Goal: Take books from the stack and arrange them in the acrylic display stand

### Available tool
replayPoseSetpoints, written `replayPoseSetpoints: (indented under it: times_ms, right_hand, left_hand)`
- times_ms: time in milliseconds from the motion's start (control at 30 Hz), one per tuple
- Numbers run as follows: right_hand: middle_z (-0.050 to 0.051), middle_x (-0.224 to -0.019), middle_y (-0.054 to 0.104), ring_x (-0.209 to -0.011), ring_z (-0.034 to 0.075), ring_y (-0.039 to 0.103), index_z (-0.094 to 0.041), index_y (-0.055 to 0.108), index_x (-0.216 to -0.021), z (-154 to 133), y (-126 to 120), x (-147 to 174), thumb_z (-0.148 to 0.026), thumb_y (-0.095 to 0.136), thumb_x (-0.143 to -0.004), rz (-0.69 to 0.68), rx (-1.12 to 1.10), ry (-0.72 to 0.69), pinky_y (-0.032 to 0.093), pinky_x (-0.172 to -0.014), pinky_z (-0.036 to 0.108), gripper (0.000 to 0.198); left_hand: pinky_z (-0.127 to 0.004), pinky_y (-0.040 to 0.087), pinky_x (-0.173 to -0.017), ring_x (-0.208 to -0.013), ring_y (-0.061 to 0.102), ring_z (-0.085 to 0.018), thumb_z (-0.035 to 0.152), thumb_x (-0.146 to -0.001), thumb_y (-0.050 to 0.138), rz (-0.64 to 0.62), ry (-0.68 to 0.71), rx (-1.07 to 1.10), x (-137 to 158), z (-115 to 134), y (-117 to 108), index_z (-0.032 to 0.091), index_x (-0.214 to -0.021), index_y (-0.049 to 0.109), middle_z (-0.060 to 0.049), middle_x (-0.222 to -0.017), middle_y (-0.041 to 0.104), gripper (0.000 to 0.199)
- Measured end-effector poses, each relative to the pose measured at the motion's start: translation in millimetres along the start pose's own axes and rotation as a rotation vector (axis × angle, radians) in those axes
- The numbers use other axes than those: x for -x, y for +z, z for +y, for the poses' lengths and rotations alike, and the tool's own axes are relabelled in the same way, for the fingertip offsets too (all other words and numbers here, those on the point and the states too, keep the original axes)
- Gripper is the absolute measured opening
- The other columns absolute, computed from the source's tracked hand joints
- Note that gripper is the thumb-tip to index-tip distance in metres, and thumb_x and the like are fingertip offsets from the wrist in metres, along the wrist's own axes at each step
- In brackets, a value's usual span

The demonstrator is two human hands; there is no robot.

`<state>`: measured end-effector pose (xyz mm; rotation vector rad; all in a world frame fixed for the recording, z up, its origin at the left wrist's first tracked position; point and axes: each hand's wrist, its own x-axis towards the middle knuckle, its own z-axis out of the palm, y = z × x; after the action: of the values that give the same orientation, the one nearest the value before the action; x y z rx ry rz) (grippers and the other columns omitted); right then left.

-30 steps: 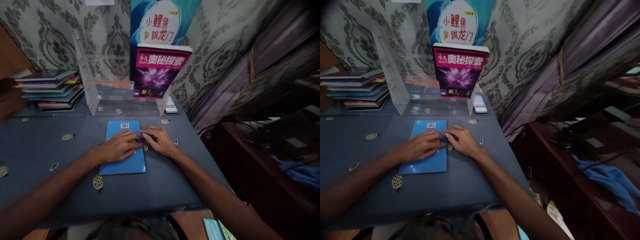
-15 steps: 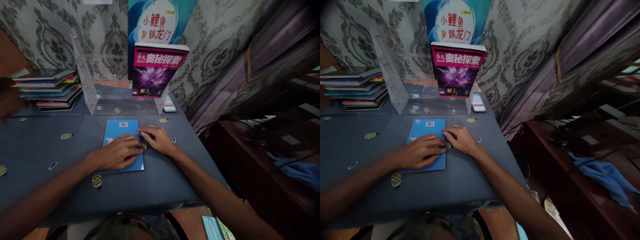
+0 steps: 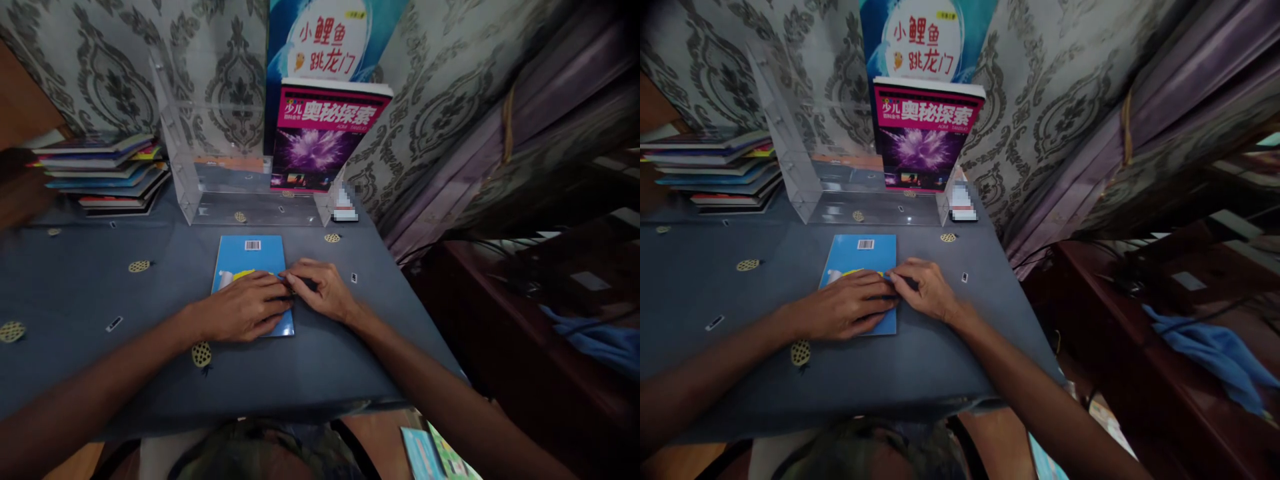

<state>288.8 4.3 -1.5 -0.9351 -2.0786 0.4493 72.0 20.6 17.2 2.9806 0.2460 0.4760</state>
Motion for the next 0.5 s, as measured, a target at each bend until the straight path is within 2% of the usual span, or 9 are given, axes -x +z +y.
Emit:
replayPoseSetpoints:
  times_ms: [167,500]
  right_hand:
    - [0.006,-0.08,0.071,-0.074,0.016,0.067,-0.017,0.072,-0.086,-3.8,-2.3,7.7,-0.023,0.05,-0.099,-0.009,-0.029,0.023,0.054,-0.07,0.029,0.026]
    - [0.005,-0.077,0.072,-0.073,0.016,0.068,-0.017,0.072,-0.084,-5.0,-1.8,6.8,-0.024,0.052,-0.098,0.008,-0.076,0.012,0.054,-0.069,0.029,0.025]
  left_hand:
    - [-0.044,0.049,-0.1,-0.109,0.062,-0.027,0.024,-0.098,0.051,0.001,0.03,-0.046,0.7,5.6,0.8,0.011,-0.114,0.067,-0.011,-0.109,0.071,0.026]
    - [-0.043,0.051,-0.098,-0.106,0.062,-0.024,0.02,-0.101,0.047,0.005,0.033,0.036,5.9,17.4,-4.7,0.014,-0.116,0.067,-0.009,-0.107,0.071,0.026]
